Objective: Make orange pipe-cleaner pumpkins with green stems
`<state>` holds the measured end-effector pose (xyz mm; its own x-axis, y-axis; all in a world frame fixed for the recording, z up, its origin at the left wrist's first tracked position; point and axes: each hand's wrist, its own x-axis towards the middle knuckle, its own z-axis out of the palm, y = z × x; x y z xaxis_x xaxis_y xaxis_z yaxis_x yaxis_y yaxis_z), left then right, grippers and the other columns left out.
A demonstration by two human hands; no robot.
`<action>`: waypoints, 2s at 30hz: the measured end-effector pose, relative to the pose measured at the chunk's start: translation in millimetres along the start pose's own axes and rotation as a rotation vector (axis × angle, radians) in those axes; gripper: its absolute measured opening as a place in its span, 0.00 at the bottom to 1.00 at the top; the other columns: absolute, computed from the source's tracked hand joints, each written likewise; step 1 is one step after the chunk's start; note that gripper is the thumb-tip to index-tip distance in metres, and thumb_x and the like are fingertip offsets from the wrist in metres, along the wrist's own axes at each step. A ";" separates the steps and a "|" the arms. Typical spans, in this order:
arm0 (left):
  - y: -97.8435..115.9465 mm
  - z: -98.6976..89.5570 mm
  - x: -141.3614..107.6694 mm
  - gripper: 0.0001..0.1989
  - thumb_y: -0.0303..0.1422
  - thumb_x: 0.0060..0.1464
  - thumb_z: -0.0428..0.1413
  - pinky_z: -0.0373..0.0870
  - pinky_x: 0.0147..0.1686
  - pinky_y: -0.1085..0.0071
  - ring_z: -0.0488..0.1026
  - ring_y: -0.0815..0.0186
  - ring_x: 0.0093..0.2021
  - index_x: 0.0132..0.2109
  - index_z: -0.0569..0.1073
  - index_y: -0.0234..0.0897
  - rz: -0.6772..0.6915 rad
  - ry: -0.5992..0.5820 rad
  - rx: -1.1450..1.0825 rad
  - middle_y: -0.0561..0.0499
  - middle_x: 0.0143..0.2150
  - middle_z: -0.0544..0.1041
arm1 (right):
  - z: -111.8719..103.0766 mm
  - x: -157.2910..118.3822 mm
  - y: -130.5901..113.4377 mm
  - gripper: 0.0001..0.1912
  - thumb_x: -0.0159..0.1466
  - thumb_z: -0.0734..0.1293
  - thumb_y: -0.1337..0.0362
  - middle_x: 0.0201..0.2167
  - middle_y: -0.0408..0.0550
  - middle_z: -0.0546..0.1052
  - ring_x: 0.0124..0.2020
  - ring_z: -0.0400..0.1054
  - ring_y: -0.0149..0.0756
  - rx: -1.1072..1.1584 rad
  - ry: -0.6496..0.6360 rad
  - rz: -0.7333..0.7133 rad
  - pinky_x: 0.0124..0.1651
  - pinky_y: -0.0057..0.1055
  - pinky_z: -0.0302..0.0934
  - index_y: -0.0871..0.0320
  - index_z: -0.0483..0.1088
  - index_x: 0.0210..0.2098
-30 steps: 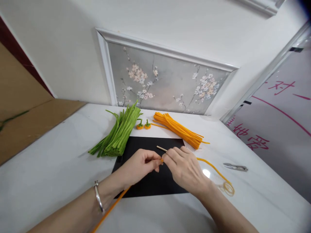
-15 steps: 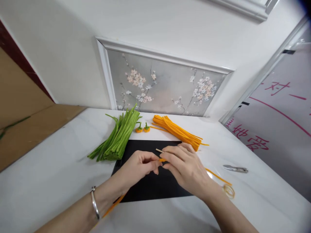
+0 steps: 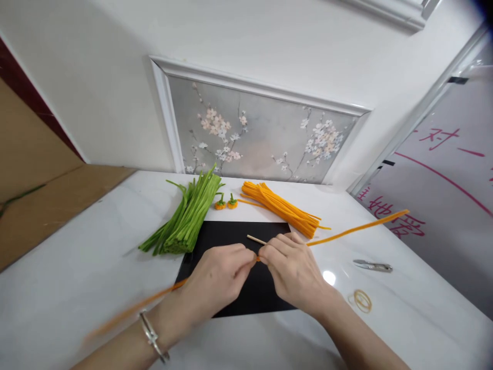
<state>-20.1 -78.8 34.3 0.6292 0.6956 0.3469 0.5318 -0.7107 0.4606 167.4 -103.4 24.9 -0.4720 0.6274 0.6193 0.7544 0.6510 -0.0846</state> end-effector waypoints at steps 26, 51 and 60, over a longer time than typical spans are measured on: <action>1.6 -12.7 4.9 0.10 0.28 0.57 0.51 0.59 0.26 0.75 0.64 0.71 0.26 0.29 0.74 0.35 -0.168 -0.100 -0.271 0.56 0.25 0.69 | -6.4 -0.3 -2.1 0.12 0.67 0.57 0.75 0.34 0.46 0.77 0.29 0.62 0.34 -0.124 0.058 -0.130 0.32 0.35 0.47 0.60 0.69 0.34; 1.6 -10.9 5.1 0.09 0.27 0.59 0.52 0.62 0.26 0.75 0.69 0.71 0.28 0.34 0.76 0.39 -0.108 0.050 -0.097 0.56 0.29 0.72 | -5.4 -2.7 1.7 0.09 0.68 0.61 0.72 0.36 0.50 0.76 0.31 0.66 0.34 -0.111 0.091 -0.146 0.33 0.32 0.58 0.59 0.71 0.42; 10.2 -14.1 4.9 0.11 0.25 0.58 0.52 0.66 0.28 0.76 0.70 0.71 0.28 0.32 0.77 0.37 0.015 0.185 -0.155 0.54 0.28 0.73 | -5.2 -4.0 -5.6 0.08 0.66 0.61 0.74 0.36 0.50 0.77 0.32 0.67 0.35 -0.085 0.182 -0.043 0.35 0.33 0.58 0.59 0.71 0.38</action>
<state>-19.5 -81.1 52.1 0.5141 0.7026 0.4920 0.4204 -0.7064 0.5695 167.4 -111.7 26.9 -0.4206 0.5072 0.7522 0.7747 0.6323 0.0069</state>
